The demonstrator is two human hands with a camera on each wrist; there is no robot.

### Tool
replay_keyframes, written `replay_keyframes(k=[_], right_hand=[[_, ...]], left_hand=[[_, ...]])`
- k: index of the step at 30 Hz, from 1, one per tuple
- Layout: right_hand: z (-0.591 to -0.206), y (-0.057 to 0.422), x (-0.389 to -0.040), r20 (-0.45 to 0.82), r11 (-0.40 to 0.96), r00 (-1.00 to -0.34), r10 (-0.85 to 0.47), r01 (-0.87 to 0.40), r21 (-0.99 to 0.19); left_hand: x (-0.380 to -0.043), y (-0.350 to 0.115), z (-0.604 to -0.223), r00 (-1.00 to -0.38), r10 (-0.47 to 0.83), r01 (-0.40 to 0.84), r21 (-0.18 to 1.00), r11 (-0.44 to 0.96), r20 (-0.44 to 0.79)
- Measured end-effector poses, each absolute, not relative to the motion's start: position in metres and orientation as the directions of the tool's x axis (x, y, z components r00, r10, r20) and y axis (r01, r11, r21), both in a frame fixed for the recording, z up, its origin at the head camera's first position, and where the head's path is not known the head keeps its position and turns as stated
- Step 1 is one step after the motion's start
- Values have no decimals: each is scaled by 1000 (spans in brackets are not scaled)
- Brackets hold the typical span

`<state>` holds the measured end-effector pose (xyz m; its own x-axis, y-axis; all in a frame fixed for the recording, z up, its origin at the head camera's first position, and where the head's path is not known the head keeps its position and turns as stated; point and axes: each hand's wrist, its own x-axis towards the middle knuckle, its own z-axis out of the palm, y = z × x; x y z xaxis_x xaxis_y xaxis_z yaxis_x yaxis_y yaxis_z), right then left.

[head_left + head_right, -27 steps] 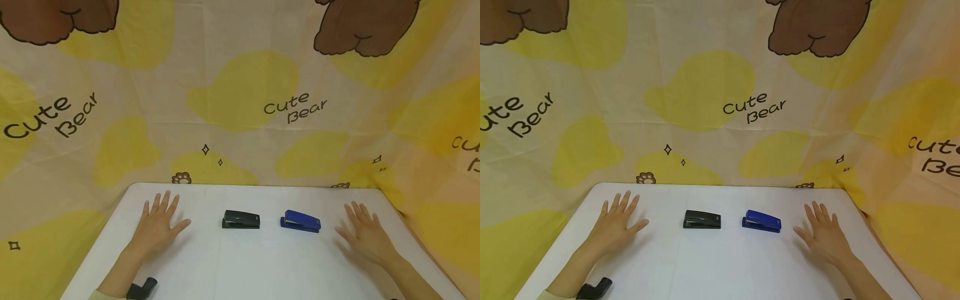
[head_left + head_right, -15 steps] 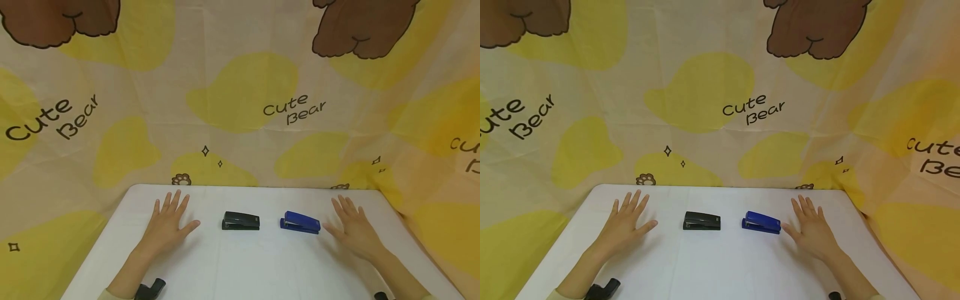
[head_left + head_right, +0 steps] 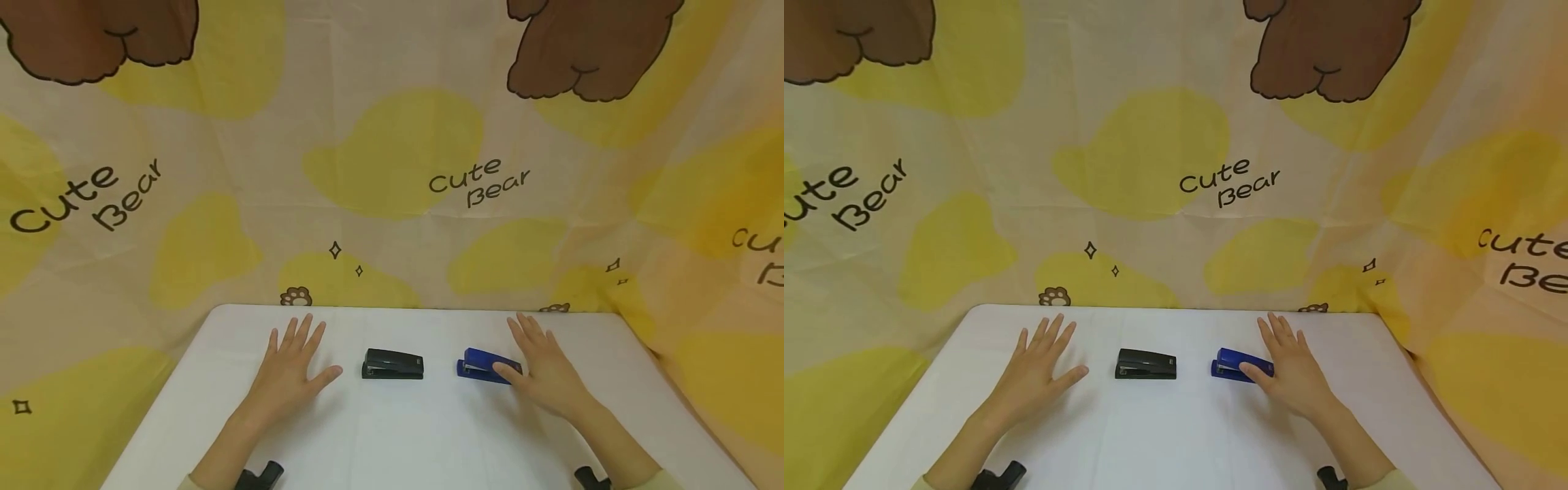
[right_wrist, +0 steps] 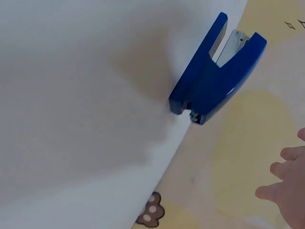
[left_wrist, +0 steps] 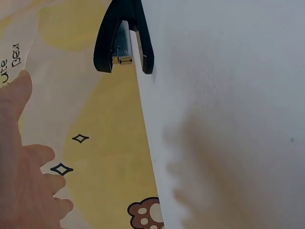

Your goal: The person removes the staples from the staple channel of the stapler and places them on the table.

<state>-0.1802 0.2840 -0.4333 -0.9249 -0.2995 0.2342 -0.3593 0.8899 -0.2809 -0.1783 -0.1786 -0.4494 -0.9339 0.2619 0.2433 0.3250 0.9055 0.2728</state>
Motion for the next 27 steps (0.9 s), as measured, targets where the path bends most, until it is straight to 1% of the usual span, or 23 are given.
replay_keyframes(k=[11,19,27], right_hand=[[-438,254,-186,257,863,-907,-333,-403,-303],[-439,232,-185,252,827,-908,-334,-410,-384],[-440,210,-185,216,789,-917,-336,-399,-467]], left_hand=[[-182,-170,-459,-926,275,349,311,884,260],[-183,-162,-464,-919,294,374,341,862,263],[-186,-157,-466,-914,302,388,366,846,270]])
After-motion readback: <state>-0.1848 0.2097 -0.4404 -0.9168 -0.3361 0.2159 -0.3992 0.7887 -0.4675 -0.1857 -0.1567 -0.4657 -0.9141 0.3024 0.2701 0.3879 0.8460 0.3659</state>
